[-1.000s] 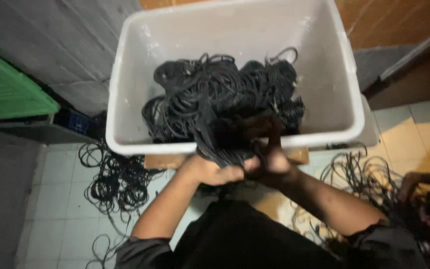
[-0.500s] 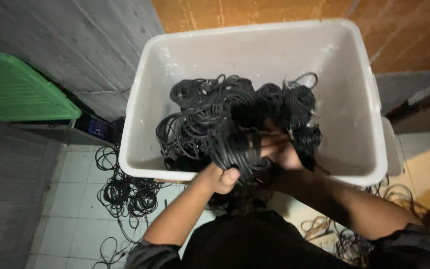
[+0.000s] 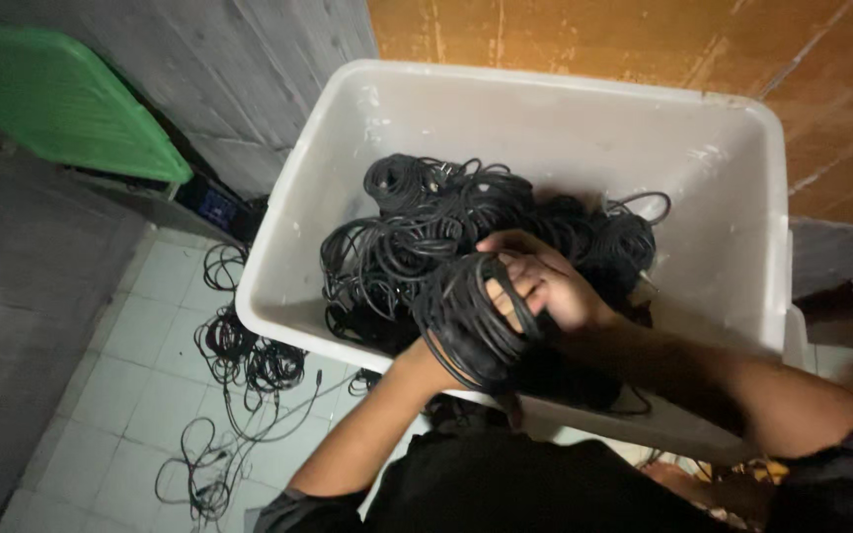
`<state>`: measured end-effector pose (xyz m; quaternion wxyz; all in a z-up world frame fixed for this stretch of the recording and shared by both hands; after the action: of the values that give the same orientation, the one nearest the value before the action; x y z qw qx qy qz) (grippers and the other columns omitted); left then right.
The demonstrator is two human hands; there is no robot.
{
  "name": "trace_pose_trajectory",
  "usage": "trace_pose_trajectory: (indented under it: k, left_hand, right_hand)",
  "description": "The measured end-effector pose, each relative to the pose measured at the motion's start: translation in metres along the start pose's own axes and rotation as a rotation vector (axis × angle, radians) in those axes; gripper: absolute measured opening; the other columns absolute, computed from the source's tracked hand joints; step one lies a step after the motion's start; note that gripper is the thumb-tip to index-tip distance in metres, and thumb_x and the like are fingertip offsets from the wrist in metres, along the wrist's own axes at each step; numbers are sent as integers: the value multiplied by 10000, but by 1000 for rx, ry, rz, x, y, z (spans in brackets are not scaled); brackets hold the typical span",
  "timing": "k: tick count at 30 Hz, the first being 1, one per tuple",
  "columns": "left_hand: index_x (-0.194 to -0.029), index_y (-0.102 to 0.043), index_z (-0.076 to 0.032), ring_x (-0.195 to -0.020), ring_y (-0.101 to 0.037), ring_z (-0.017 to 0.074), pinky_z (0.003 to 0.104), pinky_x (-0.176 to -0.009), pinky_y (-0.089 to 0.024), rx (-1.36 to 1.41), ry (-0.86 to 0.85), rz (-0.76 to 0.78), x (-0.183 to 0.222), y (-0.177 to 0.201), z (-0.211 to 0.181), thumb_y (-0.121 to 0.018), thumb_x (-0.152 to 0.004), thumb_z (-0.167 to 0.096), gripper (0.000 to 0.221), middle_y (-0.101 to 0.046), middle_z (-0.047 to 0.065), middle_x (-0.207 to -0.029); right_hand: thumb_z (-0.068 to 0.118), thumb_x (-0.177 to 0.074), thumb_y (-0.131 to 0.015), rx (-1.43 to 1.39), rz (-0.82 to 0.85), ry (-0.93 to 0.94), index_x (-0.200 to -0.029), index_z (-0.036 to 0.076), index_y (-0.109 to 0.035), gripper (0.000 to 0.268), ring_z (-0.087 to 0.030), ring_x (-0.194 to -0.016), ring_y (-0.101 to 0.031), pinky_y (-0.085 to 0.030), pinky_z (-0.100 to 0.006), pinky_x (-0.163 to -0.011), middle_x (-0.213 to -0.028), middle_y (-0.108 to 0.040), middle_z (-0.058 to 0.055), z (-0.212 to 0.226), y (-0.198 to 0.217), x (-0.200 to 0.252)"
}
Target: The person coils black cables by hand and places them into a white plastic bin.
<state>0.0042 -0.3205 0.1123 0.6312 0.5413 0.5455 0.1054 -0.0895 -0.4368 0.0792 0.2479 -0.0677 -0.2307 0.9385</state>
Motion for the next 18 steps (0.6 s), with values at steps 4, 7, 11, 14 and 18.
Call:
trace_pose_trajectory:
  k: [4,7,11,14,18]
  left_hand:
    - [-1498,-540,-26,-1522,-431,324,509,-1293,-334,-138,-71,-3,7,1,8,-551,-1017,-236,526,-478,172,-1592]
    - [-1517,-514,-34,-1549,-414,310,487,-1308,-336,-312,-115,73,13,4,13,-595,-1011,-266,562,-451,163,-1625]
    - [-1513,-366,96,-1503,-342,460,548,-1248,-295,134,-54,102,8,20,29,-659,-858,-581,986,-345,313,-1592]
    - [-1534,-266,125,-1524,-292,488,550,-1272,-244,199,40,147,9,26,31,-680,-822,-454,1007,-268,347,-1608]
    - [-1588,-248,53,-1578,-221,433,514,-1307,-183,267,143,179,12,21,40,-738,-824,-409,1018,-221,299,-1670]
  right_hand:
    - [94,-977,-446,72,16,-30,-1416,84,-514,444,-108,-1050,-638,-527,-267,-936,-1224,-639,-24,4,-2,-6]
    - [92,-937,-423,-141,84,-238,-1379,90,-554,461,-81,-938,-638,-522,-217,-826,-1140,-664,-16,-9,-3,-16]
    - [205,-1196,-435,-400,364,-315,-1231,-23,-626,300,-64,-891,-607,-515,-215,-792,-1026,-632,10,-31,6,-29]
    - [238,-1119,-479,-259,233,-349,-1157,55,-632,242,-51,-829,-618,-513,-208,-727,-950,-648,38,-46,21,-42]
    - [239,-1034,-482,-377,165,-597,-1154,98,-654,252,-52,-797,-628,-516,-216,-710,-929,-662,46,-62,28,-52]
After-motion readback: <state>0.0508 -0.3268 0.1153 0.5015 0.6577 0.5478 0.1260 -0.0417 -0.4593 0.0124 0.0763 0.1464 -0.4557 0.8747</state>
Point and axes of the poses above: each hand's wrist, its own x-axis away from the middle knuckle, its own y-axis out of the back of the hand, z = x × y, the point moved 5 cm from there along -x, towards the middle knuckle
